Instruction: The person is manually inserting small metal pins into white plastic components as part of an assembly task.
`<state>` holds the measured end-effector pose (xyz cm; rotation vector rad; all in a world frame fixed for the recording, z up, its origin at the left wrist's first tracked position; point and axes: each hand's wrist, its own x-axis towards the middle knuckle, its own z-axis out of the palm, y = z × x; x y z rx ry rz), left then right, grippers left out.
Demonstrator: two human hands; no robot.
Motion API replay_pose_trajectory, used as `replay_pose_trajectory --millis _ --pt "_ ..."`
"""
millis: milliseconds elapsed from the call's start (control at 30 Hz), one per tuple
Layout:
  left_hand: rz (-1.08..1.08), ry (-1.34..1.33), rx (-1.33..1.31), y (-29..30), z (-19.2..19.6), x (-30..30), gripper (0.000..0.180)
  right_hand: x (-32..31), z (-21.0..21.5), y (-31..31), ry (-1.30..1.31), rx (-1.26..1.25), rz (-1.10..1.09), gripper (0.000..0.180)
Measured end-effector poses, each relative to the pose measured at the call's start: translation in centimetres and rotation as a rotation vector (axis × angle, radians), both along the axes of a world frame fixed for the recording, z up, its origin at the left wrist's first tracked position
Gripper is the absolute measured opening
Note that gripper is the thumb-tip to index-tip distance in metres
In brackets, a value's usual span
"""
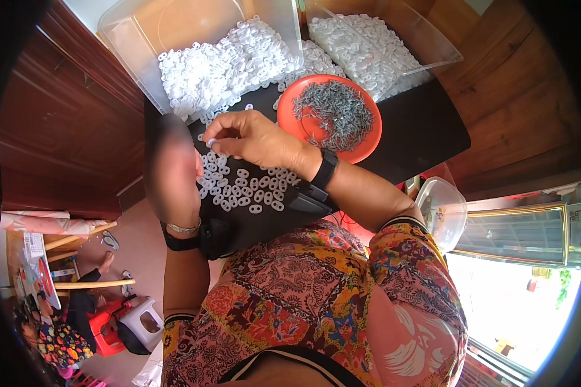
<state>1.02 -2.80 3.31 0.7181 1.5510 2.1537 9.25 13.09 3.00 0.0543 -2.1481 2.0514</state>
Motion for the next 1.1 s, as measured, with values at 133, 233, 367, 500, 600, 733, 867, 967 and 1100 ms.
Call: replay_pose_trajectory --millis 133,233,367,500,600,733,867,967,1100 --pt "-0.005 -0.028 -0.005 -0.1 -0.1 0.1 0.018 0.4 1.4 0.8 -0.120 -0.240 0.080 0.019" --pt "-0.010 -0.030 -0.016 0.1 0.0 0.3 0.018 0.8 1.9 0.7 -0.136 -0.408 0.072 0.020" --pt "-0.023 -0.028 -0.010 0.0 -0.1 0.4 0.018 0.9 2.1 0.9 -0.145 -0.461 0.104 0.022" --pt "-0.062 -0.011 -0.033 0.1 0.0 0.5 0.018 0.9 1.9 1.1 -0.114 -0.486 0.109 0.019" --pt "-0.121 0.043 -0.119 0.1 0.1 0.8 0.017 0.7 1.8 1.0 -0.097 -0.383 0.042 0.016" --pt "-0.137 0.122 -0.168 0.1 0.1 1.0 0.020 0.5 1.4 0.8 -0.018 -0.203 -0.051 0.015" --pt "-0.141 0.057 -0.157 0.2 0.1 1.0 0.016 0.6 1.7 0.7 -0.018 -0.167 -0.071 0.014" --pt "-0.137 0.061 -0.177 0.2 0.1 1.0 0.016 0.7 1.7 0.6 -0.008 -0.110 -0.074 0.015" --pt "-0.132 0.075 -0.198 0.2 0.0 1.1 0.016 0.8 1.7 0.5 0.009 -0.050 -0.076 0.015"
